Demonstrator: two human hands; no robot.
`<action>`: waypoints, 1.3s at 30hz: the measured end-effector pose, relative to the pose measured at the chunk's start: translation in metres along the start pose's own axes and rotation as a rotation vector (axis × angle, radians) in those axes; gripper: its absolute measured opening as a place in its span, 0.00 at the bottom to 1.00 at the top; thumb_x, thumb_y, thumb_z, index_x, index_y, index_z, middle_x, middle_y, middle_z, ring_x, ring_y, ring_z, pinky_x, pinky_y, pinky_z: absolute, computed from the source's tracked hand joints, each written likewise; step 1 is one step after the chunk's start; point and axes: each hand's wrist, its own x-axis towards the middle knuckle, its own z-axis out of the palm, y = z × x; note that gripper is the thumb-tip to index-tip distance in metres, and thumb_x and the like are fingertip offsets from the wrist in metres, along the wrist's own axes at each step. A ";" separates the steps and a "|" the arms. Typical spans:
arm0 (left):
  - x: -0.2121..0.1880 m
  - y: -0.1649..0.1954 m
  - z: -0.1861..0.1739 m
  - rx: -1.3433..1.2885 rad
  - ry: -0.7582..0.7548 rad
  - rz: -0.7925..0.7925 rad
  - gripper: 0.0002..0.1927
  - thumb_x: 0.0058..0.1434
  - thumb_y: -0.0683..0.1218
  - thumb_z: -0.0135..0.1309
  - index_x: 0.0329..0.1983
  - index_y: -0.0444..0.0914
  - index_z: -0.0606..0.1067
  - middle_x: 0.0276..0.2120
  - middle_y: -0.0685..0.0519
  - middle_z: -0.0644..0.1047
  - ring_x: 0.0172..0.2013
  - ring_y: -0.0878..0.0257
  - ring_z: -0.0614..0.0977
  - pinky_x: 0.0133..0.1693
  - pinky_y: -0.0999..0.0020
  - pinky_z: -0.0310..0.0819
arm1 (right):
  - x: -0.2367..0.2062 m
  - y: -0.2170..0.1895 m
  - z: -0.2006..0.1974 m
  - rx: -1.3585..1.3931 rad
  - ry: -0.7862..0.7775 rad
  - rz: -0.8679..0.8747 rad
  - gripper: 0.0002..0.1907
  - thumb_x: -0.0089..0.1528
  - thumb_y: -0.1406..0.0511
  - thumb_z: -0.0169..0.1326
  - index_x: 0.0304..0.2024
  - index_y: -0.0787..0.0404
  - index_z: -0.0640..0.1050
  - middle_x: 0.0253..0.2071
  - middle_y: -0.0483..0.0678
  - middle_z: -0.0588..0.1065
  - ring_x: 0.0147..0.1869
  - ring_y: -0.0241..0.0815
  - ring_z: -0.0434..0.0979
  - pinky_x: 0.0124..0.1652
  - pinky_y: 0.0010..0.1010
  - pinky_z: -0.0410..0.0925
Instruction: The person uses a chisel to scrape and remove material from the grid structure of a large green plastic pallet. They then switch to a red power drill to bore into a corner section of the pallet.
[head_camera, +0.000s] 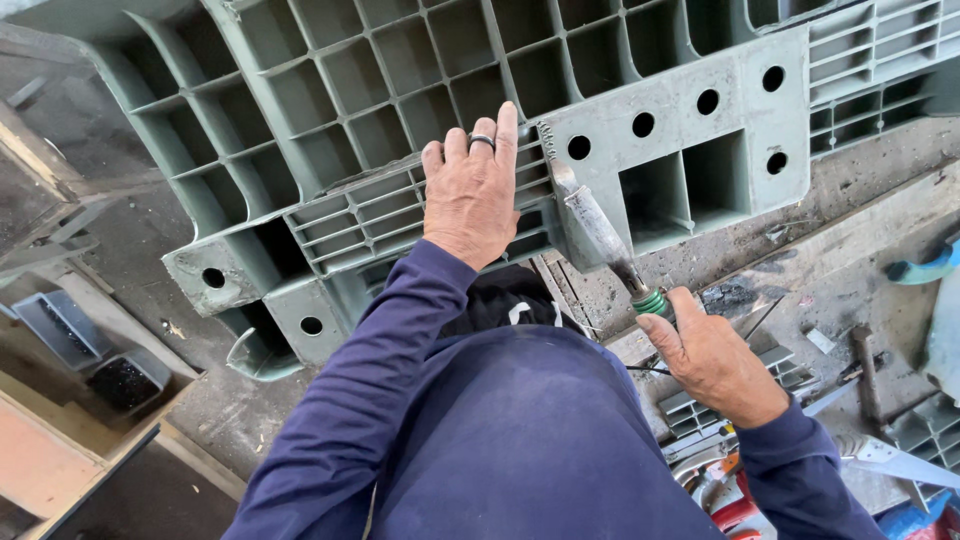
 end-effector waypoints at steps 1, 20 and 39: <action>0.000 0.000 0.002 -0.013 0.014 -0.006 0.56 0.42 0.46 0.68 0.74 0.34 0.54 0.56 0.46 0.69 0.51 0.48 0.72 0.56 0.46 0.62 | -0.001 0.000 0.002 0.018 0.021 -0.049 0.23 0.66 0.49 0.46 0.48 0.62 0.69 0.28 0.65 0.76 0.35 0.70 0.78 0.33 0.54 0.68; -0.001 -0.003 0.012 -0.050 0.034 -0.004 0.52 0.44 0.43 0.66 0.73 0.36 0.55 0.55 0.45 0.69 0.52 0.48 0.71 0.55 0.45 0.59 | -0.023 -0.006 0.036 0.474 0.036 0.119 0.19 0.67 0.52 0.49 0.39 0.62 0.74 0.19 0.44 0.69 0.19 0.32 0.65 0.20 0.29 0.62; 0.017 -0.027 -0.023 -0.407 -0.341 -0.065 0.46 0.52 0.56 0.61 0.72 0.37 0.61 0.57 0.40 0.72 0.57 0.44 0.72 0.59 0.50 0.63 | -0.022 -0.018 0.009 0.098 0.022 0.045 0.22 0.66 0.49 0.46 0.45 0.62 0.71 0.25 0.62 0.75 0.32 0.64 0.79 0.33 0.49 0.68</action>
